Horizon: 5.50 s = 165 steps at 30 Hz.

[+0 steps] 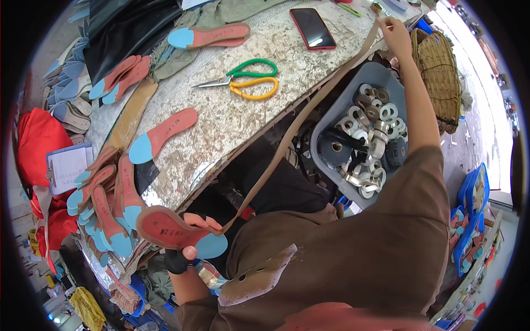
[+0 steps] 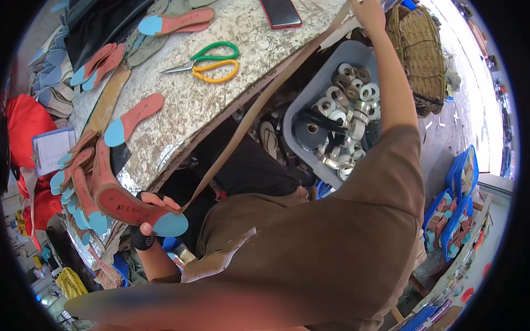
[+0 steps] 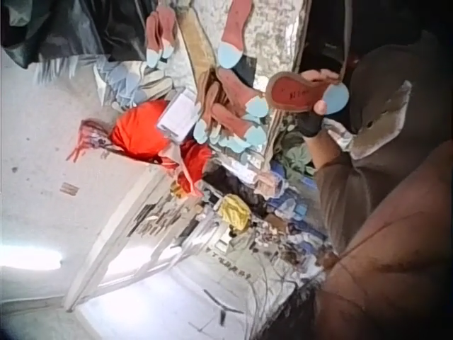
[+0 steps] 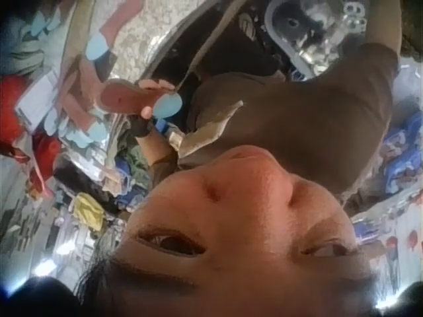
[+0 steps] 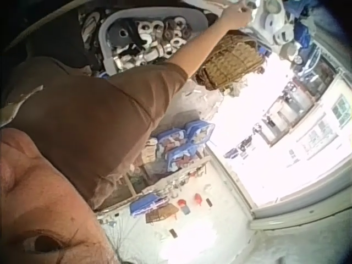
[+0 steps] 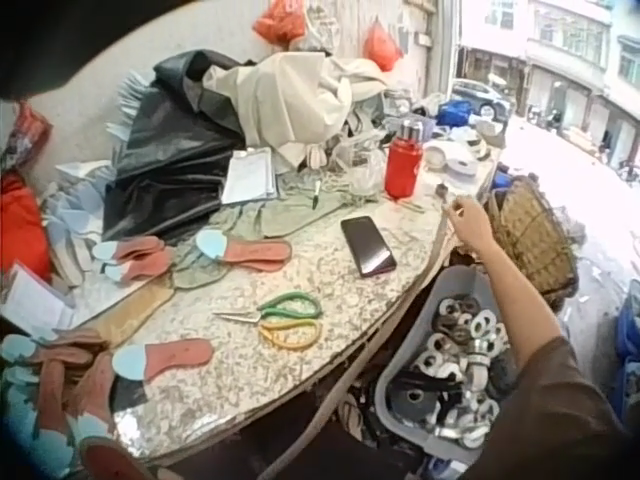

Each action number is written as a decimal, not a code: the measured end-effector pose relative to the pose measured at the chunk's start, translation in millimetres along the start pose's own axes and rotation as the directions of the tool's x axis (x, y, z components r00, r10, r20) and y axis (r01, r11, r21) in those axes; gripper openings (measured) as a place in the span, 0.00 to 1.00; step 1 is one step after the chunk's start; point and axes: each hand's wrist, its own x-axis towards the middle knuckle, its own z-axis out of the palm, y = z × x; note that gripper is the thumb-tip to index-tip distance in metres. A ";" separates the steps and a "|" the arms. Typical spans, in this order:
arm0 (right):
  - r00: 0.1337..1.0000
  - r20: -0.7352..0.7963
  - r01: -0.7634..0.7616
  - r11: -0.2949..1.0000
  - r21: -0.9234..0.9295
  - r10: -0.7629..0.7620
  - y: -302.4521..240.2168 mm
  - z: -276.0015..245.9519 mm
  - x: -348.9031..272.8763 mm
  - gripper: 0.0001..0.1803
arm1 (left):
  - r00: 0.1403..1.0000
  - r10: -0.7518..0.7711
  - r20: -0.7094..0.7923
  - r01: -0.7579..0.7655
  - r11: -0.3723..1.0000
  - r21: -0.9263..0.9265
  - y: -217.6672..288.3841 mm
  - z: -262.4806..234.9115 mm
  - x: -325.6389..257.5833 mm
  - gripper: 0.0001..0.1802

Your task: The recorder is attaching a leather-like trim or strap to the edge of shoe soles using adhesive and scissors.

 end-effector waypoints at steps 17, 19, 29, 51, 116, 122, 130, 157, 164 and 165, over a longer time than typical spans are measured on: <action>0.928 0.352 0.064 0.882 -0.468 0.119 164.7 54.1 104.8 0.26 | 0.984 -0.088 -0.152 0.085 0.996 -0.026 20.7 -29.9 -33.0 0.36; 0.941 0.334 0.046 0.954 -0.295 0.058 170.2 41.6 72.7 0.27 | 0.967 -0.086 -0.241 0.100 0.994 0.046 25.8 -40.6 -48.7 0.37; 0.710 0.580 -0.395 0.908 -0.142 0.400 177.4 -6.5 -267.5 0.23 | 0.939 -0.229 -0.255 0.187 0.966 -0.179 17.6 -176.6 -197.7 0.34; 0.701 0.359 0.668 0.744 -0.029 -0.616 -268.2 34.7 -154.2 0.30 | 0.892 0.262 -0.369 -0.338 0.928 -0.158 -10.5 -108.8 -91.9 0.16; 0.412 0.305 0.170 0.401 0.900 -0.859 -405.8 -12.0 -335.3 0.12 | 0.651 0.366 -0.664 -0.219 0.929 0.297 -46.7 -9.9 -24.0 0.12; 0.375 0.391 0.021 0.429 0.903 -0.841 -392.4 4.8 -354.6 0.14 | 0.632 0.478 -0.610 -0.220 0.866 0.450 -67.4 -18.2 -19.6 0.14; 0.496 0.199 0.325 0.393 0.860 -0.845 -402.3 25.8 -330.6 0.08 | 0.374 0.810 -0.452 -0.251 0.557 0.792 9.7 -63.5 16.5 0.21; 0.186 0.346 0.274 0.387 0.880 -0.919 -341.9 8.4 -307.4 0.08 | 0.981 0.163 0.102 -0.189 0.726 0.661 -198.9 10.9 52.2 0.07; 0.190 0.825 -0.048 0.834 0.549 -0.532 -259.5 -11.3 -364.9 0.23 | 0.985 -0.118 0.127 0.126 0.990 -0.061 -137.8 -6.9 48.8 0.09; 0.195 0.827 -0.051 0.837 0.545 -0.527 -255.8 -14.0 -359.5 0.23 | 0.988 -0.120 0.097 0.111 0.989 0.097 -127.2 -6.8 48.6 0.11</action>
